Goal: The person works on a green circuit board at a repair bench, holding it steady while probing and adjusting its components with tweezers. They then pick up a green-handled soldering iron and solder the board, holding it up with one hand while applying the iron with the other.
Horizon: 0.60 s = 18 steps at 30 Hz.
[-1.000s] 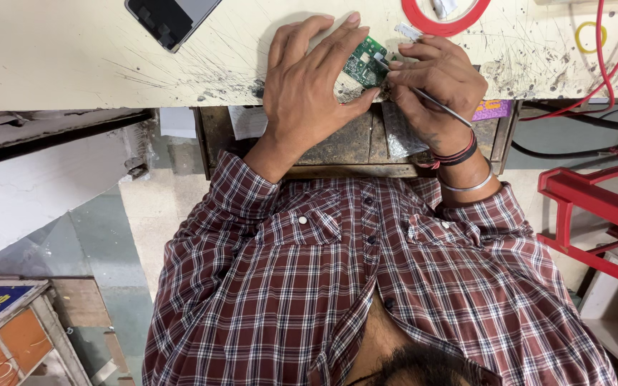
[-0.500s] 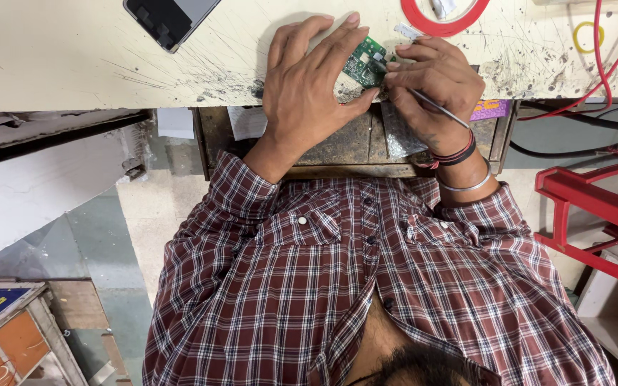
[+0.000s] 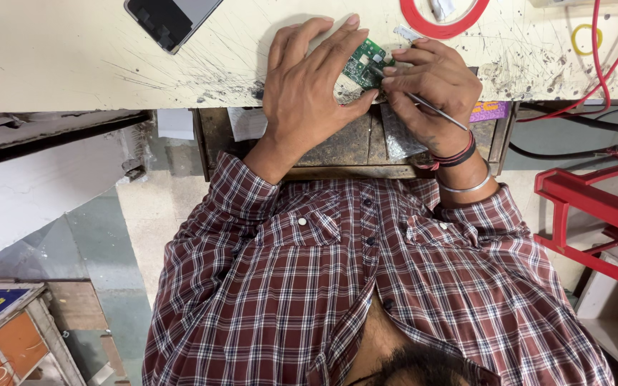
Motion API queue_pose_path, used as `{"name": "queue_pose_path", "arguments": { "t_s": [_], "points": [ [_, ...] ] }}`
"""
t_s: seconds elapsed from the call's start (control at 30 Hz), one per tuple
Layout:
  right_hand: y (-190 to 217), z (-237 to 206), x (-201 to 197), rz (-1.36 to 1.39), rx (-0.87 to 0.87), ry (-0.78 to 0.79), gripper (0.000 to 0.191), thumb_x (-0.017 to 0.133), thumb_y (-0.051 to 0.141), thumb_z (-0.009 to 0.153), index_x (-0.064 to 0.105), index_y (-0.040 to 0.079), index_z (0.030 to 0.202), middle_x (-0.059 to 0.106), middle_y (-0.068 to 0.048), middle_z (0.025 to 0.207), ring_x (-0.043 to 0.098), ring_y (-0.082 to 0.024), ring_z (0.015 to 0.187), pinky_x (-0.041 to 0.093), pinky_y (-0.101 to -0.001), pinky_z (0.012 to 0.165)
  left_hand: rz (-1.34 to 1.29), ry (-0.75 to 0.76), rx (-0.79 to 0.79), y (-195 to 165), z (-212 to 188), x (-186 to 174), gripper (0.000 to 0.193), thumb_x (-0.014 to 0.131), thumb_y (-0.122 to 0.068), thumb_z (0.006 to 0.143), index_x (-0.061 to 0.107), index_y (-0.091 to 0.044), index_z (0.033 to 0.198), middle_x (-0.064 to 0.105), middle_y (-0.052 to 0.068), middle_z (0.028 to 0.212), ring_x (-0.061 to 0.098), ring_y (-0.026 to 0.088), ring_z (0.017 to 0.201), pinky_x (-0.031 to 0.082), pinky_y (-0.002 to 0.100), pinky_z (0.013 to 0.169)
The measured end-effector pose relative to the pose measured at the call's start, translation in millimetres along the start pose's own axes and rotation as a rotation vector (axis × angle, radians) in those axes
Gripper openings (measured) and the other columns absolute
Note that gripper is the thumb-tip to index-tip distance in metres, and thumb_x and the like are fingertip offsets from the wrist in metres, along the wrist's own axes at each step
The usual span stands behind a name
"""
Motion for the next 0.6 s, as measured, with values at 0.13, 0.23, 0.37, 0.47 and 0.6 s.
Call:
{"name": "queue_pose_path", "arguments": {
  "t_s": [0.13,0.23,0.37,0.47,0.6],
  "points": [
    [-0.4,0.5,-1.0,0.007,0.003,-0.034,0.009,0.082,0.005,0.095,0.076,0.005,0.102,0.078,-0.009,0.107,0.074,-0.029,0.119,0.050,-0.0467,0.118,0.006,0.012,-0.002,1.1,-0.8,1.5,0.075,0.093,-0.048,0.089,0.059,-0.015,0.147,0.060,0.002,0.151,0.048,0.024,0.140,0.032,0.044,0.122],
    [-0.1,0.7,-0.1,-0.005,-0.007,-0.011,0.008,0.081,0.004,0.096,0.076,0.005,0.103,0.079,-0.009,0.108,0.075,-0.029,0.119,0.050,-0.0469,0.118,0.000,0.009,-0.007,1.3,-0.9,1.0,0.075,0.093,-0.047,0.089,0.059,-0.015,0.147,0.060,0.002,0.151,0.048,0.024,0.140,0.032,0.044,0.122],
    [0.1,-0.1,-0.7,-0.014,-0.007,-0.021,0.010,0.082,0.004,0.095,0.076,0.005,0.103,0.078,-0.009,0.107,0.074,-0.030,0.120,0.050,-0.0470,0.119,-0.001,0.009,-0.003,0.2,-0.3,0.2,0.075,0.093,-0.047,0.089,0.058,-0.015,0.147,0.059,0.002,0.152,0.048,0.025,0.140,0.032,0.044,0.122],
    [-0.6,0.2,-0.2,-0.008,-0.006,-0.010,0.008,0.082,0.005,0.096,0.076,0.006,0.103,0.079,-0.009,0.108,0.074,-0.029,0.120,0.050,-0.0470,0.119,-0.006,0.019,-0.011,0.5,-0.3,-1.0,0.075,0.093,-0.046,0.089,0.059,-0.014,0.147,0.059,0.002,0.152,0.048,0.025,0.140,0.032,0.044,0.122],
    [-1.5,0.0,-1.2,0.013,0.005,-0.027,0.009,0.082,0.007,0.095,0.076,0.005,0.102,0.078,-0.009,0.107,0.074,-0.029,0.120,0.049,-0.0473,0.119,-0.007,0.008,-0.003,-0.8,0.4,-2.5,0.075,0.094,-0.046,0.089,0.058,-0.015,0.147,0.059,0.001,0.152,0.048,0.025,0.140,0.033,0.044,0.122]
  ]
}}
Point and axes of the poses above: each hand's wrist, its own z-axis towards the middle knuckle, its own x-axis out of the palm, y = z × x, the point moved 5 cm from there along z, towards the middle knuckle
